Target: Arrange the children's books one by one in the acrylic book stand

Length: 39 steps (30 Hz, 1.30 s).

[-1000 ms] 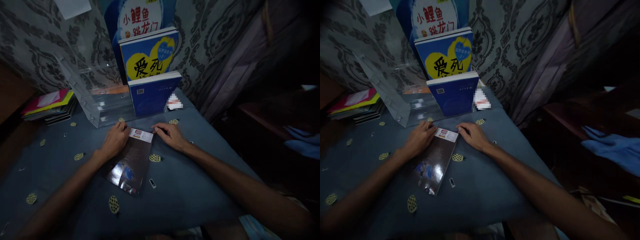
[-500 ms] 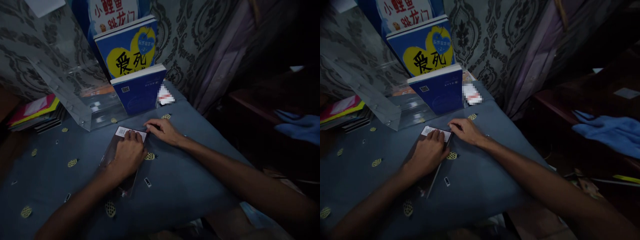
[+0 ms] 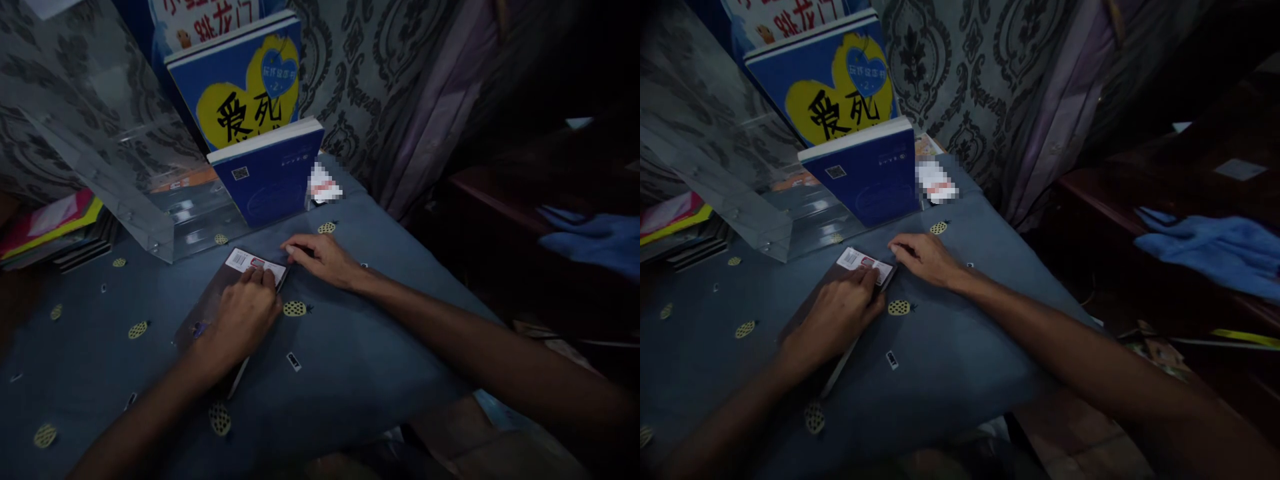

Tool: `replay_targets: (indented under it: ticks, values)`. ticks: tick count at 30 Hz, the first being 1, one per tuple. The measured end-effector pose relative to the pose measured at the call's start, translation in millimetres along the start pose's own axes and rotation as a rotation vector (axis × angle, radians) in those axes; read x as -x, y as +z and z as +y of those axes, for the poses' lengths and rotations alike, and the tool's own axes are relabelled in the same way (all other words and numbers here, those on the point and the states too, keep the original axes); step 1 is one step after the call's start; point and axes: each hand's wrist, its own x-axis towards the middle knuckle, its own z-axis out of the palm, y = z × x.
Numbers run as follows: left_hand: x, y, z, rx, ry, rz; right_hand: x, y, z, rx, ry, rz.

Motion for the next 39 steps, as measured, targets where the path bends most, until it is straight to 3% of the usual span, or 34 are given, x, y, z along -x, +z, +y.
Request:
replay_targets:
  ticks: [6,13,21,32,39]
  values:
    - [1.0,-8.3,-4.9,0.057,-0.007,-0.018,0.4,-2.1,-0.7,0.009,-0.005,0.025]
    - [-1.0,-0.9,-9.8,0.056,0.034,0.053,1.5,-2.7,-2.2,-0.034,-0.037,0.080]
    - [-0.6,-3.4,-6.7,-0.001,0.053,0.043,5.1,-2.2,-12.2,-0.112,-0.075,0.104]
    - [-2.8,6.8,1.9,-0.056,-0.018,0.014,11.0,4.0,-12.5,0.145,-0.247,-0.092]
    - [-3.2,12.5,-5.3,-0.014,-0.040,0.084,11.4,6.7,-14.6,0.132,-0.196,-0.099]
